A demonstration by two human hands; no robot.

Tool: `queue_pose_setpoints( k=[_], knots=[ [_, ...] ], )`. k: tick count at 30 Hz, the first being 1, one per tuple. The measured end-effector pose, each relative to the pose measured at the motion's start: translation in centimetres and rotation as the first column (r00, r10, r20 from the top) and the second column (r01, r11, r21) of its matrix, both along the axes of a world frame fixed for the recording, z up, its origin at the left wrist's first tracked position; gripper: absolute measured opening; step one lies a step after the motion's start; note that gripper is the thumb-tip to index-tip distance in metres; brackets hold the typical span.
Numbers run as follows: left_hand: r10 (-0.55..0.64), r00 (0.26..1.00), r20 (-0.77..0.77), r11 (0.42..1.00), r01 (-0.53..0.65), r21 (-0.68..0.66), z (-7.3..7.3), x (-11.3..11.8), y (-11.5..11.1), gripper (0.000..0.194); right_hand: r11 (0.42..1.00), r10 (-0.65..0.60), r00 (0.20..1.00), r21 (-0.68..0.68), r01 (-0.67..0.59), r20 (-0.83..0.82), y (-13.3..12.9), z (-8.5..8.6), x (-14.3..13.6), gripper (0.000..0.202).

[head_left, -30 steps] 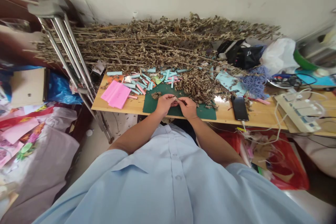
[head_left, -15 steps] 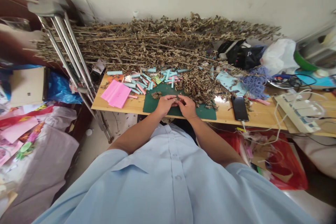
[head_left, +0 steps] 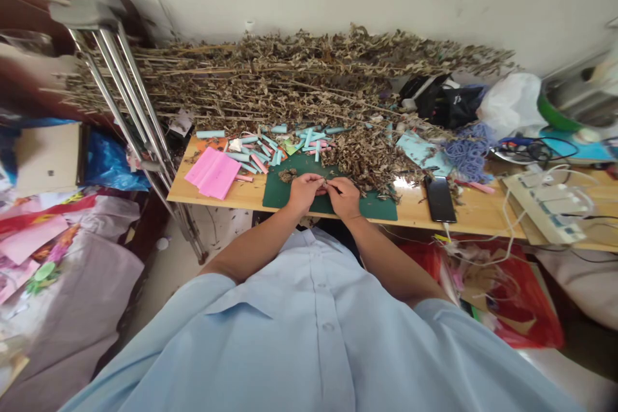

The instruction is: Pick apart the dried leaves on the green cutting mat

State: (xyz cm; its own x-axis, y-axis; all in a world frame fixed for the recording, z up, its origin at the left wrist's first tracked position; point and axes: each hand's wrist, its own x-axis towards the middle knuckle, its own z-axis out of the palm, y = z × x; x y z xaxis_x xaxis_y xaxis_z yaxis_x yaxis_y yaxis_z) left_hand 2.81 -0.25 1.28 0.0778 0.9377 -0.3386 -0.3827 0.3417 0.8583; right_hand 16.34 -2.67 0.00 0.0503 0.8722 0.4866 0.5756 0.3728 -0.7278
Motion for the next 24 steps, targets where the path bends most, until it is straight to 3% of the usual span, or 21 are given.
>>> queue_pose_setpoints(
  k=[7,16,24],
  knots=[
    [-0.015,1.000,0.000,1.000,0.015,-0.007,0.21,-0.23,-0.26,0.017,0.999,-0.030,1.000,-0.027,0.030,0.004,0.05,0.06,-0.29,0.015],
    [0.034,0.999,0.019,0.999,-0.034,-0.009,0.50,-0.29,-0.25,0.017,0.995,0.105,0.994,0.002,-0.105,-0.034,-0.44,0.55,0.03,0.018],
    [-0.033,0.998,-0.058,0.999,0.035,0.029,0.04,-0.40,-0.09,0.019,0.999,0.054,0.997,0.006,-0.054,-0.052,-0.06,0.15,0.02,0.009]
  ],
)
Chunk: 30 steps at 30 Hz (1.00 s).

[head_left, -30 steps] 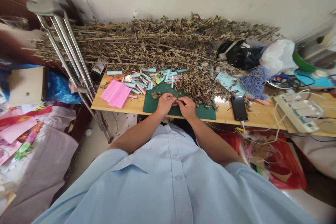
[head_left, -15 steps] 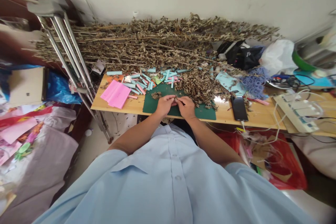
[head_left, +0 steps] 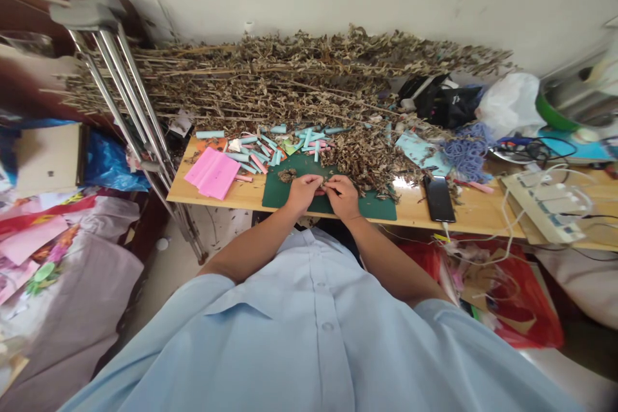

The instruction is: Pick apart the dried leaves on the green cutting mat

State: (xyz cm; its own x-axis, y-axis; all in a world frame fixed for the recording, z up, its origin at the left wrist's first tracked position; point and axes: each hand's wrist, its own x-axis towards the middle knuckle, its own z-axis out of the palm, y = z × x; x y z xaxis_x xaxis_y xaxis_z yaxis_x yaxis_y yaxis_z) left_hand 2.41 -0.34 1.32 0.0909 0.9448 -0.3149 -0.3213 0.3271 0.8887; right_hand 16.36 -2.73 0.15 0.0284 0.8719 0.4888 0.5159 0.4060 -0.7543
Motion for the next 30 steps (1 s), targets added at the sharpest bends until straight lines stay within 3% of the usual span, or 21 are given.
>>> queue_pose_setpoints(
  k=[10,18,23,30],
  knots=[
    [-0.104,0.993,-0.062,0.993,0.107,0.042,-0.30,-0.15,-0.17,0.027,0.988,-0.110,0.994,-0.112,0.108,-0.012,-0.34,-0.14,-0.31,0.011],
    [-0.082,0.997,-0.010,0.996,0.082,0.032,-0.67,-0.09,-0.08,0.024,0.999,0.016,0.999,-0.044,-0.015,0.030,-0.14,0.08,-0.22,0.012],
    [-0.010,0.999,0.038,1.000,0.010,-0.006,-0.38,0.15,-0.20,0.022,0.998,0.049,0.998,-0.035,-0.048,0.028,-0.46,0.45,-0.14,0.013],
    [-0.039,0.999,0.001,0.999,0.039,0.001,-0.02,0.21,-0.41,0.020,0.985,-0.107,0.992,-0.144,0.096,-0.071,-0.49,0.51,0.11,0.023]
  ],
)
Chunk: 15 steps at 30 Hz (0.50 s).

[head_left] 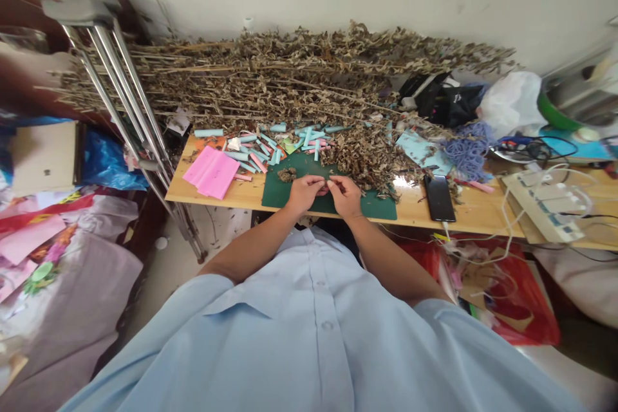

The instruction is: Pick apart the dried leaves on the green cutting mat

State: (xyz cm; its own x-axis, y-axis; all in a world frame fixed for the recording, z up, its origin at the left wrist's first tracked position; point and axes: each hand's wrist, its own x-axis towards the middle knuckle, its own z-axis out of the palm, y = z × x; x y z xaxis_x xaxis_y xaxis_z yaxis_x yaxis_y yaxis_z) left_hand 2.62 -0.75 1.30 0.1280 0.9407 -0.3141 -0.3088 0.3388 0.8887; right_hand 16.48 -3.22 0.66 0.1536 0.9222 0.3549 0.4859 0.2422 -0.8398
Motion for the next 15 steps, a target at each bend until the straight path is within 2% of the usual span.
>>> queue_pose_setpoints(
  k=[3,7,15],
  knots=[
    [-0.062,0.996,-0.070,0.996,0.066,0.054,-0.02,-0.14,-0.06,0.018,0.999,0.032,0.999,-0.043,-0.032,0.018,0.17,0.01,-0.08,0.022],
    [-0.124,0.979,-0.164,0.984,0.142,0.107,-0.04,-0.15,-0.11,0.015,0.999,-0.002,1.000,-0.053,0.003,0.022,0.15,0.04,-0.16,0.024],
    [-0.118,0.967,-0.227,0.986,0.142,0.092,0.62,0.06,-0.21,0.011,0.995,-0.088,0.996,-0.040,0.089,0.025,-0.01,-0.23,-0.01,0.026]
  ],
)
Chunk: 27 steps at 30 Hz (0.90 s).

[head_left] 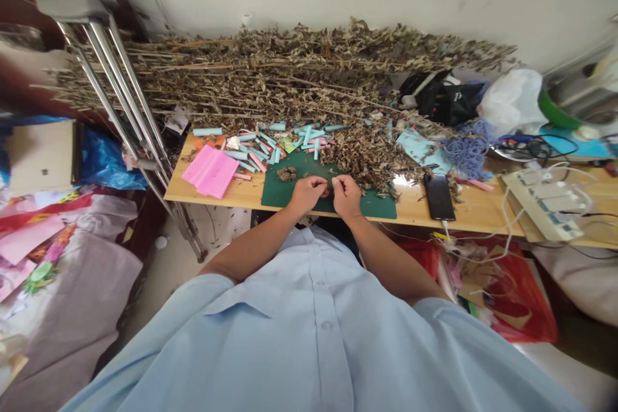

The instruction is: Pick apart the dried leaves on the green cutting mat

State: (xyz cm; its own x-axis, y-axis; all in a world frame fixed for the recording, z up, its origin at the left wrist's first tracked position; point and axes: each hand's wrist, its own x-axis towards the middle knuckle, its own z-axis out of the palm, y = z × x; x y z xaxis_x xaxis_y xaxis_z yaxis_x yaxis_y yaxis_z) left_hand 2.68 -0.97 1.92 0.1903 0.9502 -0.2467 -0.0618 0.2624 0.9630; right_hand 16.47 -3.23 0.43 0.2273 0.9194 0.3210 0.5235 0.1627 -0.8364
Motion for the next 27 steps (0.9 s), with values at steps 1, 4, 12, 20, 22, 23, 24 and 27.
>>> queue_pose_setpoints(
  k=[1,4,12,20,22,23,24,27],
  knots=[
    [-0.007,1.000,-0.019,1.000,0.007,0.005,0.1,0.0,0.0,0.011,1.000,-0.002,1.000,-0.004,0.002,-0.008,0.0,0.0,0.0,0.026],
    [-0.029,0.997,-0.074,0.999,0.031,0.019,0.3,-0.1,0.0,0.012,1.000,0.006,1.000,-0.023,-0.006,-0.021,0.0,0.0,0.1,0.027],
    [-0.010,0.998,-0.065,1.000,0.011,0.001,0.0,0.1,0.1,0.007,0.994,-0.100,0.980,-0.047,0.094,-0.172,0.0,0.7,0.6,0.030],
    [0.052,0.990,0.129,0.997,-0.044,-0.060,-0.4,-0.3,0.3,0.017,0.981,0.070,0.890,-0.132,-0.144,-0.451,-2.4,2.1,1.4,0.025],
    [0.055,0.984,0.167,0.997,-0.044,-0.069,-0.6,-0.4,0.3,0.022,0.963,0.169,0.916,-0.136,-0.232,-0.364,-3.8,3.0,1.8,0.024],
    [0.056,0.982,0.181,0.997,-0.043,-0.070,-0.7,-0.4,0.4,0.024,0.950,0.238,0.926,-0.128,-0.284,-0.292,-4.5,3.4,1.9,0.022],
    [0.054,0.980,0.190,0.997,-0.041,-0.069,-0.8,-0.4,0.4,0.025,0.928,0.322,0.922,-0.120,-0.352,-0.217,-5.2,3.7,2.0,0.020],
    [0.042,0.979,0.202,0.997,-0.029,-0.068,-1.0,-0.5,0.4,0.026,0.806,0.586,0.810,-0.108,-0.582,-0.001,-6.7,4.0,2.2,0.015]
  ],
)
